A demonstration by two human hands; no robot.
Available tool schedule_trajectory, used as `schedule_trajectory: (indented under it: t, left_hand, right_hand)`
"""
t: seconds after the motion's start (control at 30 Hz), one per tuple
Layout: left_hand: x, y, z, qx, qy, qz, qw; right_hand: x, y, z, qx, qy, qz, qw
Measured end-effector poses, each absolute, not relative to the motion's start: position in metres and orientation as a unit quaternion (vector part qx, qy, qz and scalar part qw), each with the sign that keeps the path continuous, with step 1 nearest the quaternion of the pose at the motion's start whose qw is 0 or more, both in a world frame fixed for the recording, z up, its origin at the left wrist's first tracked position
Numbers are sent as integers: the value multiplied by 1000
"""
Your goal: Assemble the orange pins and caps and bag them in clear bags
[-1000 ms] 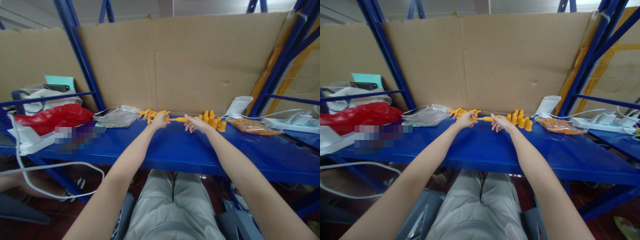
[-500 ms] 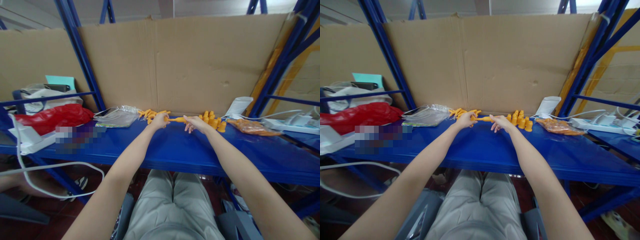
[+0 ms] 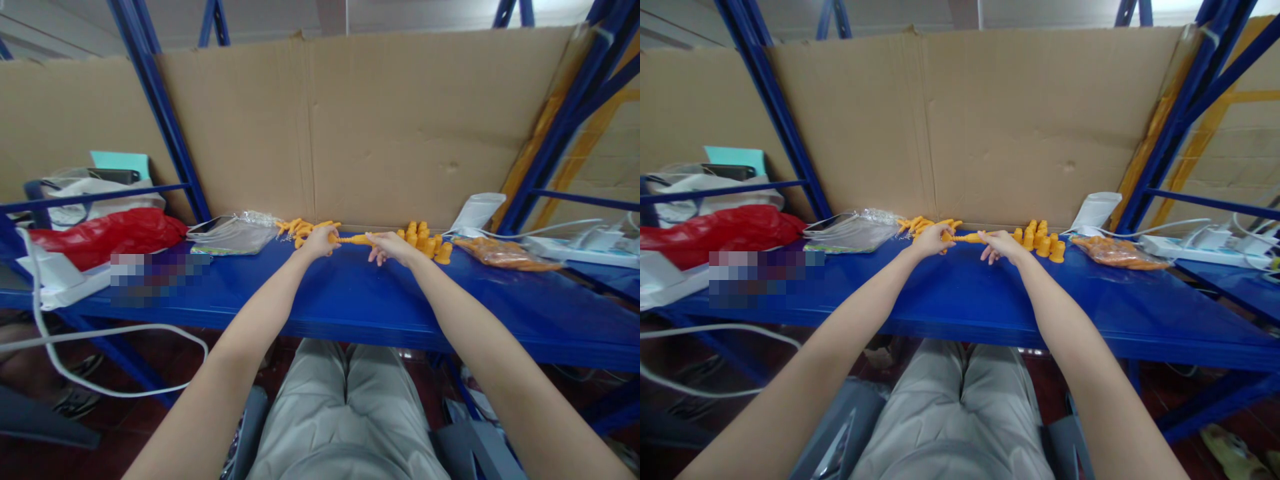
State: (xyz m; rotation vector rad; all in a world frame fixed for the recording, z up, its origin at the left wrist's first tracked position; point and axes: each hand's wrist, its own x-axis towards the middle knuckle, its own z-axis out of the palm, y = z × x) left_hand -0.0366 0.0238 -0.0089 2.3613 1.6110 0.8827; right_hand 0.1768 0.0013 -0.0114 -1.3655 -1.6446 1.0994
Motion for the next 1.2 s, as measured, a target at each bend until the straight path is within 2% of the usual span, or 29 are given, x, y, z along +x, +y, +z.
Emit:
schedule_trajectory:
  t: [0.17, 0.37, 0.8, 1.07, 1.2]
  left_hand:
    - [-35, 26, -11, 788, 528, 303, 88]
    - [-35, 28, -12, 788, 525, 308, 93]
    - [-35, 25, -10, 781, 530, 317, 98]
    - [-32, 23, -10, 769, 526, 333, 146]
    - [-32, 23, -9, 769, 529, 332, 135]
  right_hand:
    - [180, 2, -10, -560, -623, 405, 367]
    - [186, 6, -12, -502, -653, 406, 397]
    - [183, 5, -11, -530, -674, 354, 375]
    - [184, 8, -14, -492, -642, 377, 451]
    - [185, 7, -12, -487, -659, 370, 439]
